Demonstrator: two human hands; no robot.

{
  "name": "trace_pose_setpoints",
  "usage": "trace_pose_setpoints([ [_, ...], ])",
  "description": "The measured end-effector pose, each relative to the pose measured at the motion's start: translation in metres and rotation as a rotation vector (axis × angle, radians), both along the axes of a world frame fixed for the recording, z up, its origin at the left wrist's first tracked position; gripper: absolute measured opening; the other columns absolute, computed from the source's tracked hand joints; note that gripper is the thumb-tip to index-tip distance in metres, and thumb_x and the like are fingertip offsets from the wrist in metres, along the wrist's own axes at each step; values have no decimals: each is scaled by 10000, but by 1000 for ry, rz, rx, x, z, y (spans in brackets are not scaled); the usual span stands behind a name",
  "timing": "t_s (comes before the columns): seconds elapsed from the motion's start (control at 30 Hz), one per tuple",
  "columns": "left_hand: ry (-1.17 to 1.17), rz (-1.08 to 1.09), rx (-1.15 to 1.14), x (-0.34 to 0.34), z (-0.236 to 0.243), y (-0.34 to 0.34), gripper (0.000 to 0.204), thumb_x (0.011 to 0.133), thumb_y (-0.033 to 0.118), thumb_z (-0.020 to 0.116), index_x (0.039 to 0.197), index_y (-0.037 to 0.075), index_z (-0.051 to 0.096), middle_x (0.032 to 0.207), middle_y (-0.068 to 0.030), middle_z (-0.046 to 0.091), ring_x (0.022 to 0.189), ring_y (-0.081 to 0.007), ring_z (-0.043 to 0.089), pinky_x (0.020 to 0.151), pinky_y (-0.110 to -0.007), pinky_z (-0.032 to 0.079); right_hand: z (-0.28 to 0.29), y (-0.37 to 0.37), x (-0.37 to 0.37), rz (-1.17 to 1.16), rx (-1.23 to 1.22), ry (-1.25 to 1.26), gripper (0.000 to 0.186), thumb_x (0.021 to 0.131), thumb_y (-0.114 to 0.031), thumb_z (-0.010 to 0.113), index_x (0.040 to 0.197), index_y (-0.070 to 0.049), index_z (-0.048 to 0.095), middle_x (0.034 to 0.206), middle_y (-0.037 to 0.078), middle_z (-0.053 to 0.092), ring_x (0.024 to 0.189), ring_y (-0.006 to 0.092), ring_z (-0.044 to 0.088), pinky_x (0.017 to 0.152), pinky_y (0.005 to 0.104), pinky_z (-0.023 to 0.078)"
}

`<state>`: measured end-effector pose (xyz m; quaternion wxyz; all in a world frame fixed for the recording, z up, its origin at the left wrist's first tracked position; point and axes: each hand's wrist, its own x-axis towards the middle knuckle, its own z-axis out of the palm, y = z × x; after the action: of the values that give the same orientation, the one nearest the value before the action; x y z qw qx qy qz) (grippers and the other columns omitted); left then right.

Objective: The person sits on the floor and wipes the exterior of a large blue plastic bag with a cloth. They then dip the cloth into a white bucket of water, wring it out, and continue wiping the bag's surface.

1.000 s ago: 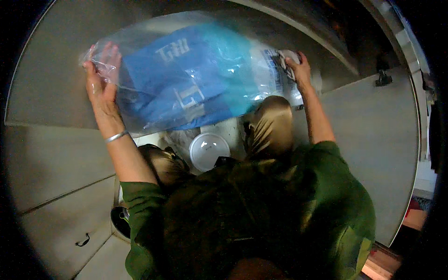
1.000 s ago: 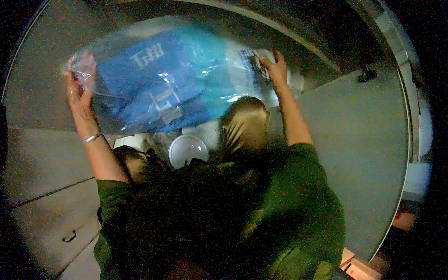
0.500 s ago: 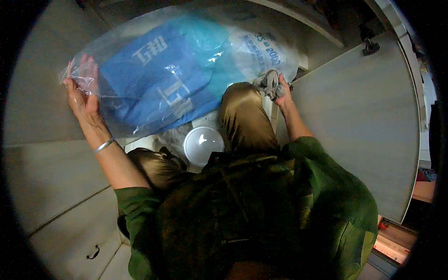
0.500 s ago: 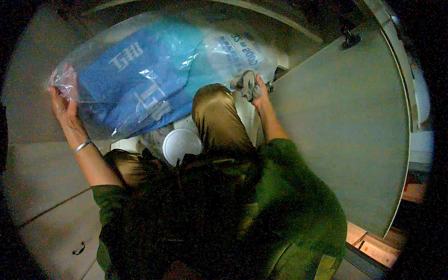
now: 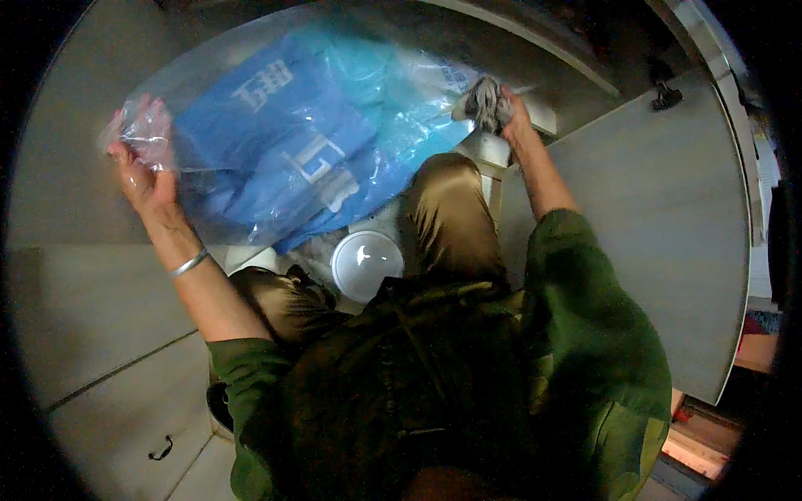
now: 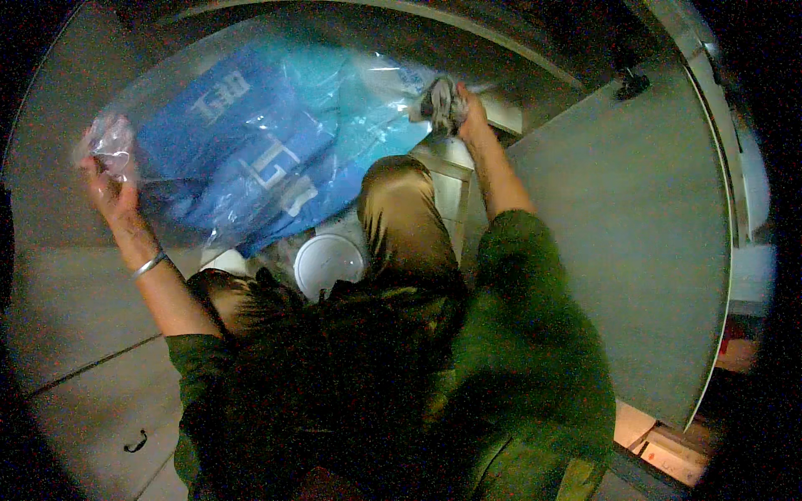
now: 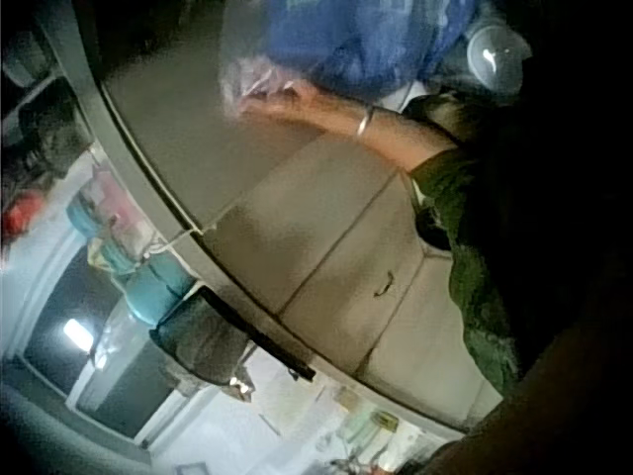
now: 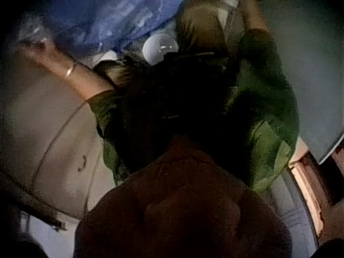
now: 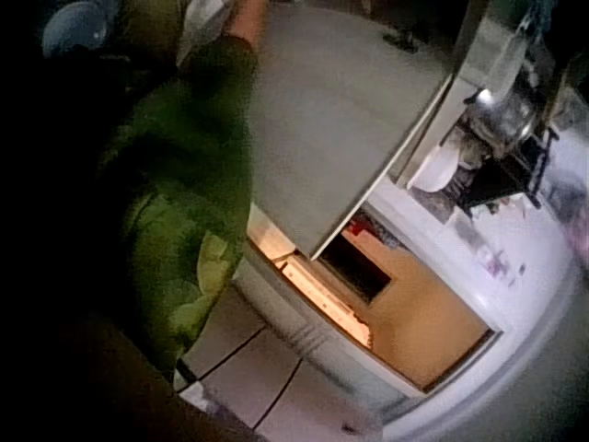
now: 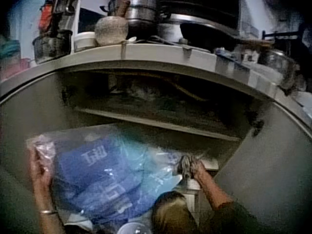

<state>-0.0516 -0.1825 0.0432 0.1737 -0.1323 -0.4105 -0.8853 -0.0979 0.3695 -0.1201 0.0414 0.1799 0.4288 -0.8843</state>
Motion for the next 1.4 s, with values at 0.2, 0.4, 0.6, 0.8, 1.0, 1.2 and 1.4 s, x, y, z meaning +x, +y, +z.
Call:
trace_pose_setpoints([
  [0.2,-109,109,-111,0,-27,1,585,747,431,506,1187,74,362,1178,-226,396,1074,-358,412,876,-424,384,70,19,-99,-178,6,174,295,820,-306,454,959,-56,526,914,97,577,803,255,553,724,415,453],
  [0.4,-591,207,-98,11,-41,16,338,876,296,381,1096,45,435,995,-135,534,853,-237,541,699,-342,476,119,2,-85,-146,-96,249,304,832,-307,431,978,-52,510,918,100,569,795,247,553,692,408,463],
  [0.6,-864,-23,-276,6,-94,4,280,873,260,389,1014,28,458,943,-130,557,780,-232,565,619,-319,493,127,-29,-79,-71,-145,212,314,844,-308,408,998,-47,493,921,103,562,786,239,553,660,401,472],
  [0.8,-882,105,40,1,-74,52,273,832,206,479,1001,-5,442,947,-184,538,827,-281,557,679,-380,506,150,-60,-56,0,-63,149,324,856,-309,385,1018,-43,477,925,107,554,778,231,553,627,394,482],
  [1.0,-971,-56,136,19,-113,77,386,779,275,553,1078,61,437,1024,-162,499,806,-260,518,627,-369,474,141,-204,-1,228,440,350,307,735,-179,567,997,-31,508,892,89,575,779,191,568,697,301,468],
  [1.2,-804,-298,150,19,-114,104,333,874,333,342,1141,136,376,1097,-144,456,971,-374,457,773,-493,415,72,-305,44,123,828,528,481,680,-208,635,1102,-69,451,1039,139,522,928,249,515,780,315,420],
  [1.4,-803,-264,196,9,-105,109,380,887,346,296,1175,101,328,1150,-182,411,994,-361,449,781,-493,412,9,-230,36,33,1074,310,530,705,-277,597,1156,-53,430,1123,152,488,1016,302,473,852,344,379],
])
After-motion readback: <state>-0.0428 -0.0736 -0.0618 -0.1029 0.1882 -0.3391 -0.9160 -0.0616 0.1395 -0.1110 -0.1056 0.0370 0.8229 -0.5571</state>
